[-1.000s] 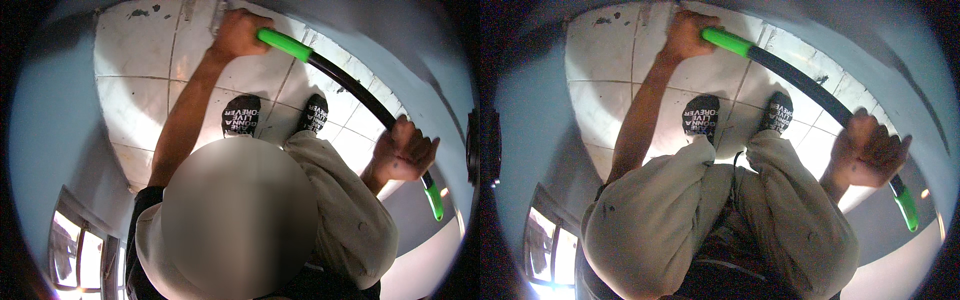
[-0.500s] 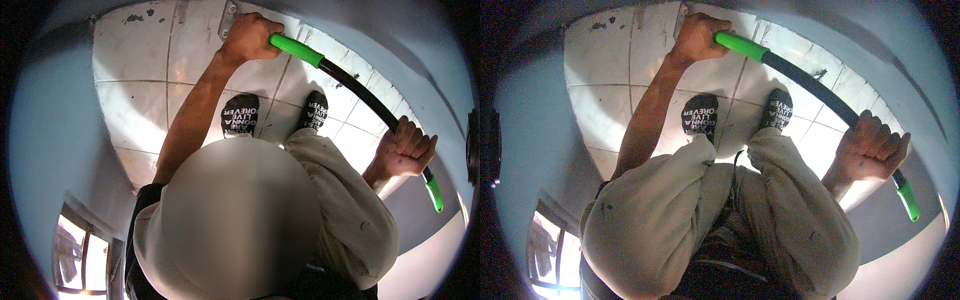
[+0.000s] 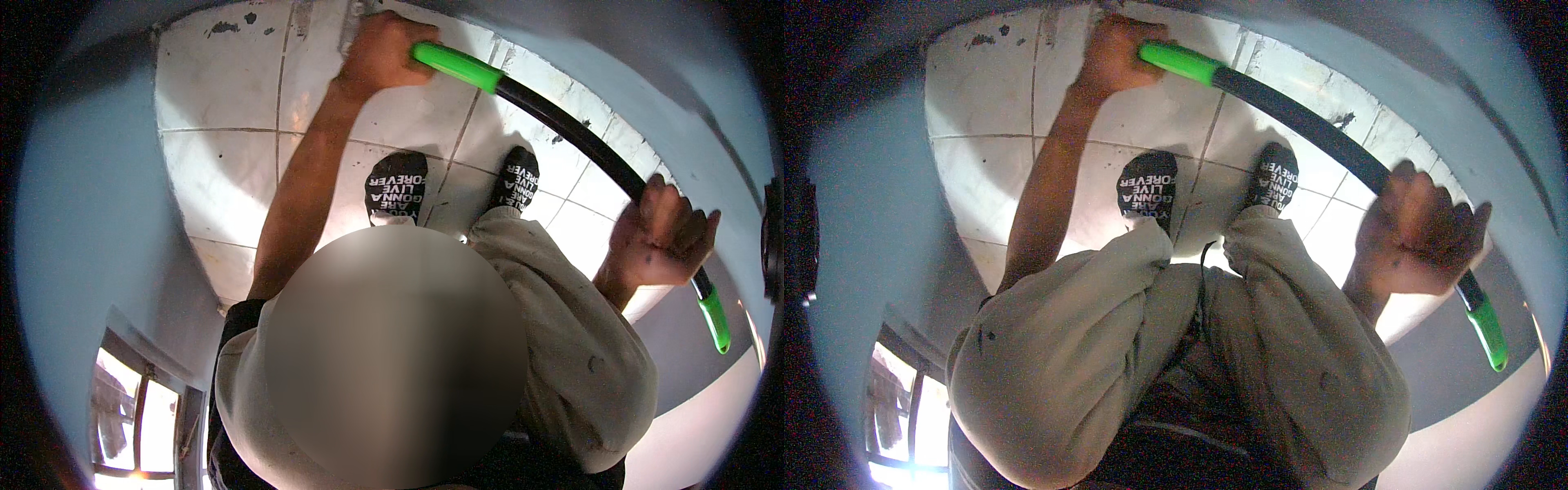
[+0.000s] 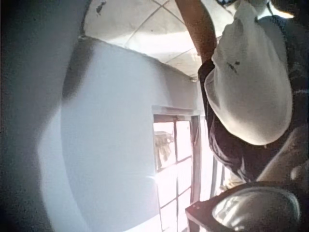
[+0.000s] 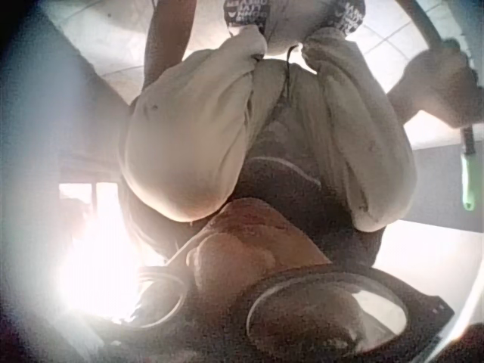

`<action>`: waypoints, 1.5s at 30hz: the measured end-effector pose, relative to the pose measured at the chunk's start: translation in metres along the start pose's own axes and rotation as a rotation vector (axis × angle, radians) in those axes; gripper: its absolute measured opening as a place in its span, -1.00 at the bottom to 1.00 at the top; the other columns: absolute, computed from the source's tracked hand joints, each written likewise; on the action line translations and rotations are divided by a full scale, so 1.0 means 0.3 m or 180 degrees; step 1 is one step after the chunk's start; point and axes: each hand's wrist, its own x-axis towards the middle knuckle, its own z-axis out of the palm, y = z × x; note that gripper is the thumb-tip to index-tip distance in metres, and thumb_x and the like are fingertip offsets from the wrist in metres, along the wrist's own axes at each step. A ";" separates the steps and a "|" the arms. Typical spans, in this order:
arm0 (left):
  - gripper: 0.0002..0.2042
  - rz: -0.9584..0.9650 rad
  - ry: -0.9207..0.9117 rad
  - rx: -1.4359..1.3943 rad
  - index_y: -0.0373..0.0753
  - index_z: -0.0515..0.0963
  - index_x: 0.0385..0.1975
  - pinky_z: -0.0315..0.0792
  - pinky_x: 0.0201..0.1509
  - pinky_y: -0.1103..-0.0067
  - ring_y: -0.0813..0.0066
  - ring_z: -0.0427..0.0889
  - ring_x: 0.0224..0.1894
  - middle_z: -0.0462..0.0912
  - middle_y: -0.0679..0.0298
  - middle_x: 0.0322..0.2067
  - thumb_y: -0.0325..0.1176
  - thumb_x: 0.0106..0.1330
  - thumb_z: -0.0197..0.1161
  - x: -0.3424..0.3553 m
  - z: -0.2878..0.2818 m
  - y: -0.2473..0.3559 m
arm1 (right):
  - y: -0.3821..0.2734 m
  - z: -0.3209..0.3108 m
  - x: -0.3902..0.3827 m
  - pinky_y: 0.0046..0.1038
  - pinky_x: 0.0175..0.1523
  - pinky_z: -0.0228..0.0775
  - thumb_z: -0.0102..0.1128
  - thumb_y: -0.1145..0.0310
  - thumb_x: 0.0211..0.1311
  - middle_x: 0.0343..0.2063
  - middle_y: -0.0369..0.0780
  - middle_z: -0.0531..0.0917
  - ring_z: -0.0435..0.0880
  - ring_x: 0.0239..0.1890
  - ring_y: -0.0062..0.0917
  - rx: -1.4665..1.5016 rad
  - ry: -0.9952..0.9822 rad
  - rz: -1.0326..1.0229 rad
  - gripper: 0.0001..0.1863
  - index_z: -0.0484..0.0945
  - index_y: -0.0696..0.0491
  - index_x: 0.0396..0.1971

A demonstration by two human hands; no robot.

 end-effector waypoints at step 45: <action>-0.79 0.0074 0.0136 0.0183 -0.08 0.66 -0.49 0.59 -0.30 0.22 0.03 0.70 -0.44 0.67 0.13 -0.56 -0.16 -0.10 0.43 0.025 0.033 0.043 | 0.022 -0.059 0.042 -0.38 -0.31 0.45 0.28 0.55 0.25 -0.78 -0.35 0.32 0.36 -0.70 -0.54 0.1179 0.0202 0.0361 -0.93 0.57 0.19 -0.42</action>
